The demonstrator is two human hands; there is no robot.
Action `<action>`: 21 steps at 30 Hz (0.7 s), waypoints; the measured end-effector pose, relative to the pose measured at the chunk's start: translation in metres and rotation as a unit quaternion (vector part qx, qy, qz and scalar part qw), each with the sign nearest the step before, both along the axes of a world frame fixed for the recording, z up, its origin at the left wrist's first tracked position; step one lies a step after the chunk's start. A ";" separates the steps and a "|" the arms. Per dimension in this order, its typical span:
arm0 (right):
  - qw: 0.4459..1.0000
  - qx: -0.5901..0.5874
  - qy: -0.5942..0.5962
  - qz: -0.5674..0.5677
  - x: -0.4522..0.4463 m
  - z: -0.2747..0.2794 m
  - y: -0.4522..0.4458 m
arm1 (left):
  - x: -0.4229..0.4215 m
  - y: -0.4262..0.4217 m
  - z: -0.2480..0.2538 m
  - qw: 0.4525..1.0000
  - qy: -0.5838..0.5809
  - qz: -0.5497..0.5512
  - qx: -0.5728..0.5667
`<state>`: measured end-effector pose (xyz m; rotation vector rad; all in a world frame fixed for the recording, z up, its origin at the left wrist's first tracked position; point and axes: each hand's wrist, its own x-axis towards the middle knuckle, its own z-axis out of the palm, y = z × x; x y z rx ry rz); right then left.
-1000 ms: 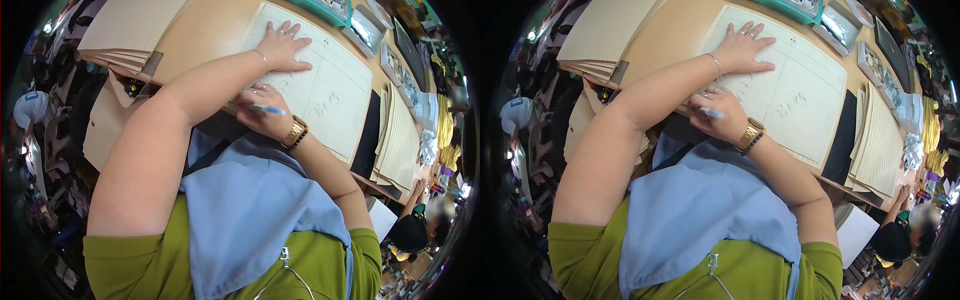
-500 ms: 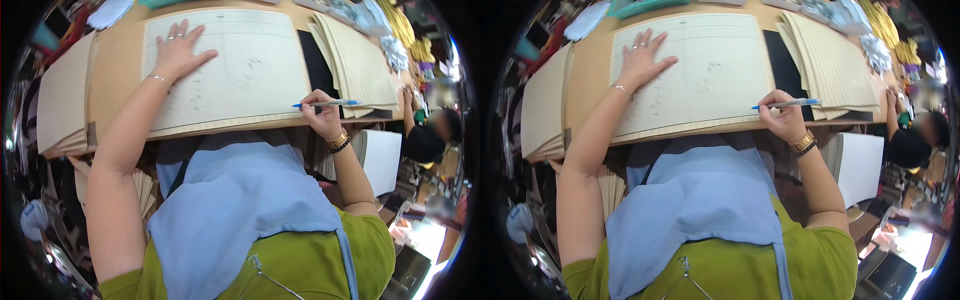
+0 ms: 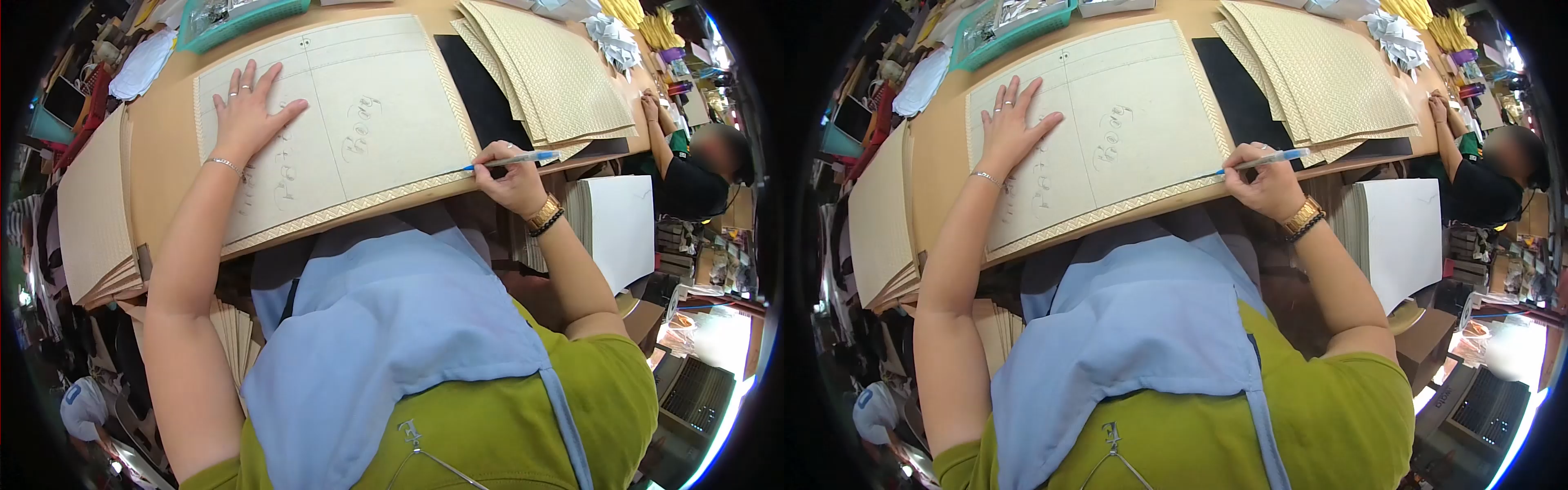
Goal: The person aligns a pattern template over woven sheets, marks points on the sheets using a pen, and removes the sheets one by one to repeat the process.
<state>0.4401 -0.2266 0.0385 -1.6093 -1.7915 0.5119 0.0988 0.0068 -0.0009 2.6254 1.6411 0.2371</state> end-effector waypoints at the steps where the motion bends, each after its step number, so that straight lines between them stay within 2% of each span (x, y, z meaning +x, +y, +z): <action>1: 1.000 -0.002 -0.008 0.007 -0.001 0.000 0.000 | 0.000 0.000 0.000 1.000 0.000 0.000 -0.001; 3: 1.000 -0.006 -0.023 0.020 -0.009 0.002 0.002 | 0.000 0.000 0.001 1.000 0.000 0.000 0.000; 5: 0.995 0.053 0.011 0.083 -0.034 0.004 0.010 | 0.000 -0.001 0.001 1.000 -0.001 -0.001 0.000; 7: 0.996 0.002 0.019 0.088 -0.044 0.006 0.013 | 0.001 -0.001 0.001 1.000 -0.005 -0.003 0.001; 10: 0.998 0.001 0.022 0.051 -0.028 0.007 0.012 | 0.000 -0.002 0.003 1.000 -0.013 -0.004 0.002; 13: 0.998 0.001 -0.053 0.031 -0.014 0.010 0.009 | 0.000 -0.002 0.003 1.000 -0.018 -0.003 -0.002; 14: 0.999 0.007 -0.044 0.029 -0.021 0.009 0.012 | 0.000 -0.002 0.003 1.000 -0.016 -0.004 -0.002; 17: 0.995 0.006 0.027 0.095 -0.052 0.005 0.026 | 0.002 -0.005 0.009 1.000 -0.003 0.001 -0.011; 18: 0.991 -0.002 0.017 0.129 -0.058 0.007 0.033 | 0.001 -0.005 0.008 1.000 -0.005 0.002 -0.011; 21: 0.977 -0.008 0.174 0.119 -0.075 0.020 0.063 | 0.000 -0.005 0.006 1.000 -0.030 -0.003 -0.001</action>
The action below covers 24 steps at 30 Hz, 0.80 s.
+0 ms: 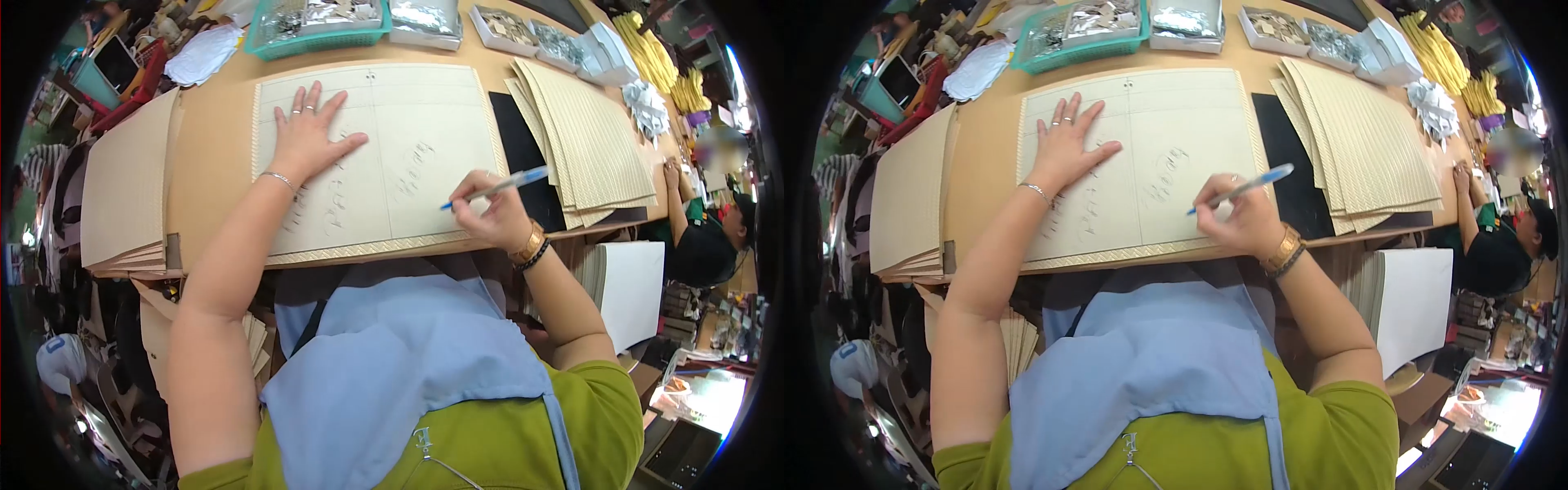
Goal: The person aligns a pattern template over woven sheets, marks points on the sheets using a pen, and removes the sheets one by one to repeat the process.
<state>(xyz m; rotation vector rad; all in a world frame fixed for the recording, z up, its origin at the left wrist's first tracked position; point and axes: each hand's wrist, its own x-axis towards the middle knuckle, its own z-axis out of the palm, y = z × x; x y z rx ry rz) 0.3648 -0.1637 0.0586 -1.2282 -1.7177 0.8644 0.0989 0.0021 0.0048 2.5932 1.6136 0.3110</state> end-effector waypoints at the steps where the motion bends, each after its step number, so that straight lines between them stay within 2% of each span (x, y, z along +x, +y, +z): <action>1: 0.999 -0.019 0.028 -0.011 0.003 0.003 0.012 | 0.000 0.000 0.001 1.000 -0.003 0.000 -0.003; 2: 0.998 0.000 0.064 -0.014 0.006 0.001 0.024 | -0.001 0.000 0.000 1.000 -0.004 0.000 -0.003; 4: 0.997 0.011 0.047 -0.068 0.020 -0.006 0.046 | -0.001 -0.001 0.001 1.000 -0.008 -0.002 -0.003; 6: 0.988 -0.003 0.106 -0.109 0.034 -0.014 0.057 | -0.002 -0.005 0.006 1.000 -0.008 -0.006 -0.020; 11: 0.980 0.069 0.028 -0.184 0.065 -0.037 0.042 | -0.022 -0.041 0.014 0.998 -0.003 -0.025 -0.053; 15: 0.972 0.016 0.054 -0.229 0.070 -0.063 0.020 | -0.044 -0.077 0.025 0.995 0.015 -0.032 -0.097; 16: 0.972 0.032 -0.001 -0.234 0.069 -0.063 0.017 | -0.050 -0.083 0.026 0.993 0.018 -0.034 -0.109; 18: 0.963 0.062 -0.112 -0.239 0.067 -0.058 0.016 | -0.062 -0.091 0.029 0.994 0.000 0.029 -0.108; 22: 0.956 0.095 -0.205 -0.188 0.059 -0.045 0.017 | -0.092 -0.098 0.012 0.971 -0.096 0.212 -0.056; 24: 0.955 0.104 -0.214 -0.176 0.056 -0.045 0.019 | -0.104 -0.098 0.012 0.967 -0.147 0.192 -0.080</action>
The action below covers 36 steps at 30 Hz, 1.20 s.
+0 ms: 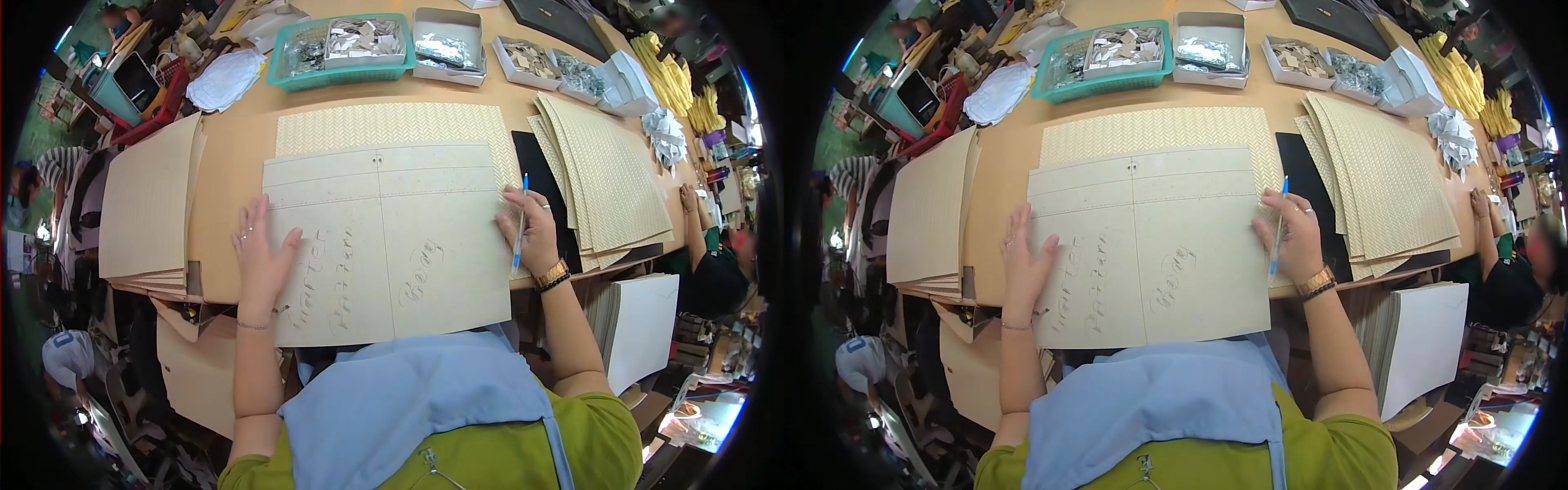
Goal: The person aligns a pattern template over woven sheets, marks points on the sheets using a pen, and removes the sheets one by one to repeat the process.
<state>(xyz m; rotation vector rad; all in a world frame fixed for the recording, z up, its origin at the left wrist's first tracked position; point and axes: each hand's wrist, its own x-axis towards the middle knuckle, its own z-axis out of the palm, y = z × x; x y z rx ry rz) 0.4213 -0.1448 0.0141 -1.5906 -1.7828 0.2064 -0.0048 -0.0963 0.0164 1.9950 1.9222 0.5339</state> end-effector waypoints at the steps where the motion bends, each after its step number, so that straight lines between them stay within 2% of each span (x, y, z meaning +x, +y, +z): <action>1: 1.000 -0.012 -0.026 0.010 0.000 0.000 0.000 | -0.002 0.000 0.000 1.000 -0.028 -0.009 -0.005; 4: 0.998 -0.029 -0.059 0.021 -0.003 0.004 0.000 | -0.003 0.001 0.000 0.995 -0.081 -0.049 0.023; 5: 0.997 -0.031 -0.062 0.021 -0.003 0.004 0.000 | -0.004 0.002 -0.003 0.974 -0.221 -0.031 0.034; 7: 0.997 -0.034 -0.067 0.019 -0.003 0.002 0.000 | -0.003 0.008 -0.008 0.872 -0.486 0.004 0.053; 10: 0.998 -0.037 -0.053 0.021 -0.001 0.003 0.000 | -0.017 0.007 0.012 0.798 -0.586 0.038 -0.134; 14: 0.999 -0.016 0.051 0.007 0.001 -0.001 0.001 | -0.048 0.009 0.016 0.815 -0.565 0.120 -0.034; 17: 0.998 -0.021 0.052 -0.018 0.003 0.000 0.000 | -0.115 0.012 0.040 0.826 -0.550 0.112 0.055; 19: 0.998 -0.032 0.046 -0.019 0.003 0.001 -0.001 | -0.159 0.013 0.048 0.808 -0.562 0.130 0.119; 22: 0.998 -0.023 0.046 -0.026 0.002 0.001 0.000 | -0.205 0.007 0.060 0.787 -0.537 0.264 0.147; 24: 0.998 -0.016 0.045 -0.035 0.002 -0.001 0.001 | -0.207 0.010 0.044 0.870 -0.290 0.310 0.253; 25: 0.998 -0.015 0.043 -0.038 0.003 -0.003 0.002 | -0.202 0.012 0.041 0.884 -0.158 0.323 0.299; 27: 0.998 -0.019 0.031 -0.046 0.004 -0.003 0.006 | -0.166 0.016 0.033 0.904 0.036 0.204 0.373; 29: 0.998 -0.032 0.009 -0.049 0.006 0.000 0.014 | -0.082 0.022 0.049 0.954 -0.027 0.124 0.271; 31: 0.998 -0.026 -0.008 -0.051 0.011 -0.003 0.025 | -0.033 0.036 0.038 0.981 -0.092 0.022 0.168; 33: 0.998 -0.024 -0.025 -0.054 0.013 -0.006 0.032 | 0.010 0.053 0.031 0.978 -0.049 -0.104 0.172; 36: 0.997 -0.018 -0.037 -0.065 0.015 -0.009 0.038 | 0.059 0.088 0.023 0.975 -0.053 -0.183 0.114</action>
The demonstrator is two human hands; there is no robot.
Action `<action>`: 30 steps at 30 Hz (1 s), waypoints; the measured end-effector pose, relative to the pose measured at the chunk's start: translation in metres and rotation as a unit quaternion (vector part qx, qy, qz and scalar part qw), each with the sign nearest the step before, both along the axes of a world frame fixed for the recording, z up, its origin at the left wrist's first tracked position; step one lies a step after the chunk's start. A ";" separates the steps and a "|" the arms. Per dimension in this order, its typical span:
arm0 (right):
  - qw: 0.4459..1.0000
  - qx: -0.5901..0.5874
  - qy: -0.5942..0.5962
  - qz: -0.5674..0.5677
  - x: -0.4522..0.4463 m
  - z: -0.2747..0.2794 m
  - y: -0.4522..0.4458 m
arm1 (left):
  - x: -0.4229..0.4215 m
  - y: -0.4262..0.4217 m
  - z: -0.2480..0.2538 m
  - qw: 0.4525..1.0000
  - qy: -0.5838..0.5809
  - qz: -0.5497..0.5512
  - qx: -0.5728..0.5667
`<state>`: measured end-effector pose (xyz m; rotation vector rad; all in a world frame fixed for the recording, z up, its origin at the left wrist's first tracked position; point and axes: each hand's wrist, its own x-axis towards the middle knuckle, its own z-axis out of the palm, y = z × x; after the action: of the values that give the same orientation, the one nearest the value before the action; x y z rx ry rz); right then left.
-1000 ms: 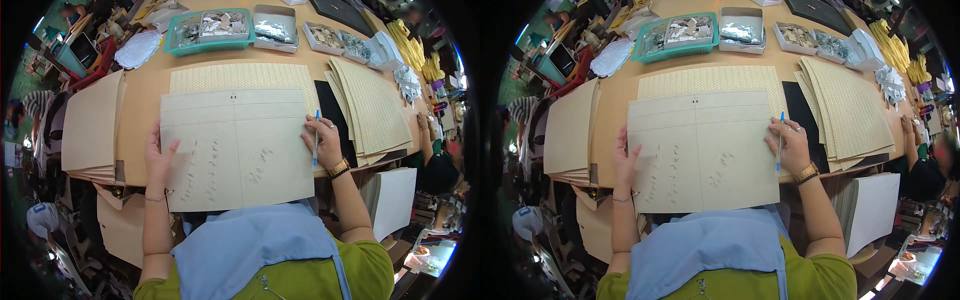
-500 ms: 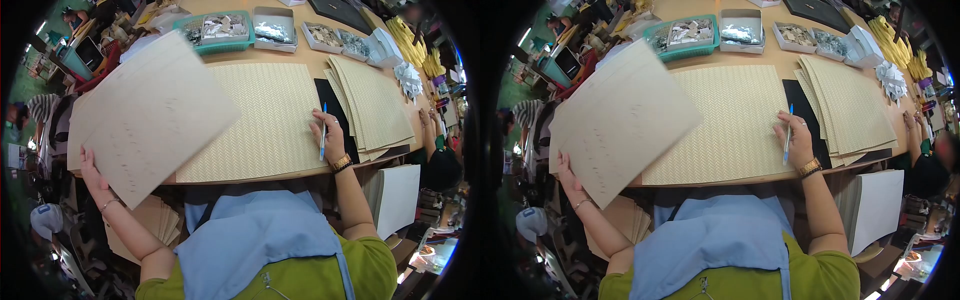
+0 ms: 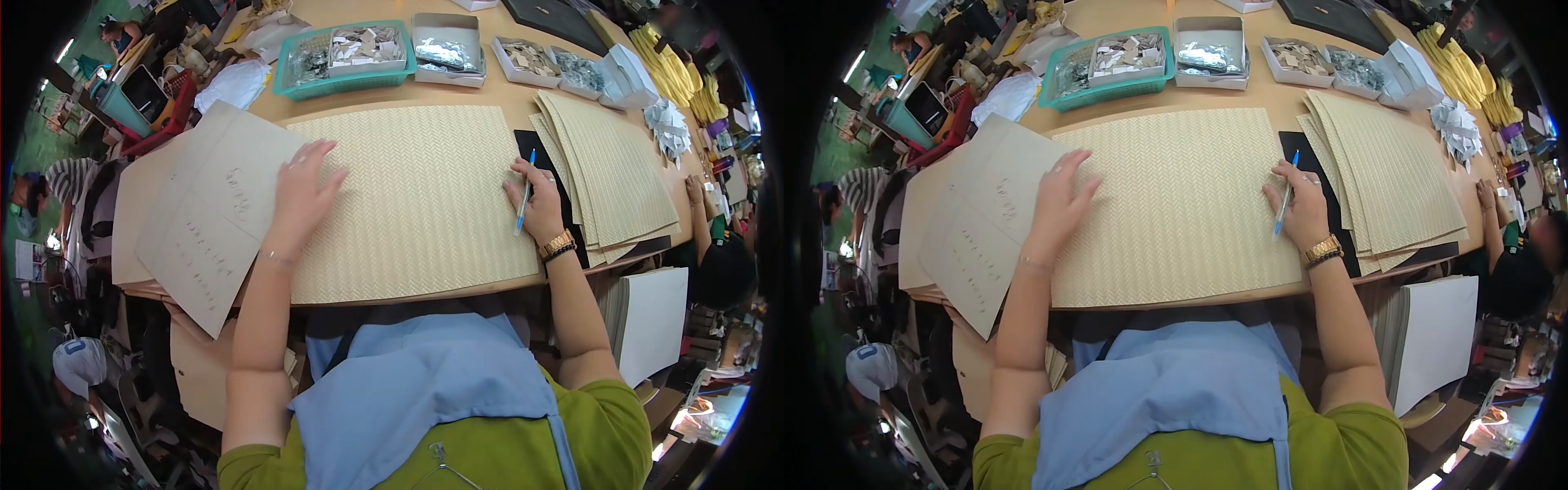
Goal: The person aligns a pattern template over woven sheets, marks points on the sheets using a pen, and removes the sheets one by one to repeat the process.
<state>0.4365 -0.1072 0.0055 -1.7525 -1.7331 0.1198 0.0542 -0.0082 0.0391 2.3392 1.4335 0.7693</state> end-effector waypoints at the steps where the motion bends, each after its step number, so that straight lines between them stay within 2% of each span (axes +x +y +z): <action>1: 1.000 0.007 0.007 -0.004 0.000 -0.002 0.000 | 0.013 0.012 -0.002 1.000 0.016 -0.010 -0.001; 7: 0.999 0.005 0.037 -0.015 -0.002 0.001 0.000 | 0.063 0.077 -0.029 0.999 0.034 -0.012 0.016; 19: 0.992 -0.038 0.117 -0.029 0.004 0.000 0.005 | 0.075 0.088 -0.042 0.998 -0.045 0.020 0.047; 22: 0.990 -0.035 0.132 -0.027 0.005 -0.003 0.006 | 0.075 0.089 -0.037 0.997 -0.064 0.031 -0.008; 30: 0.990 -0.036 0.135 -0.021 0.004 -0.003 0.006 | 0.074 0.089 -0.032 0.996 -0.090 0.028 -0.004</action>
<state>0.4401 -0.1008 0.0027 -1.7322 -1.5109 0.3875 0.1285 0.0808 0.0066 2.1696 1.4267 0.9605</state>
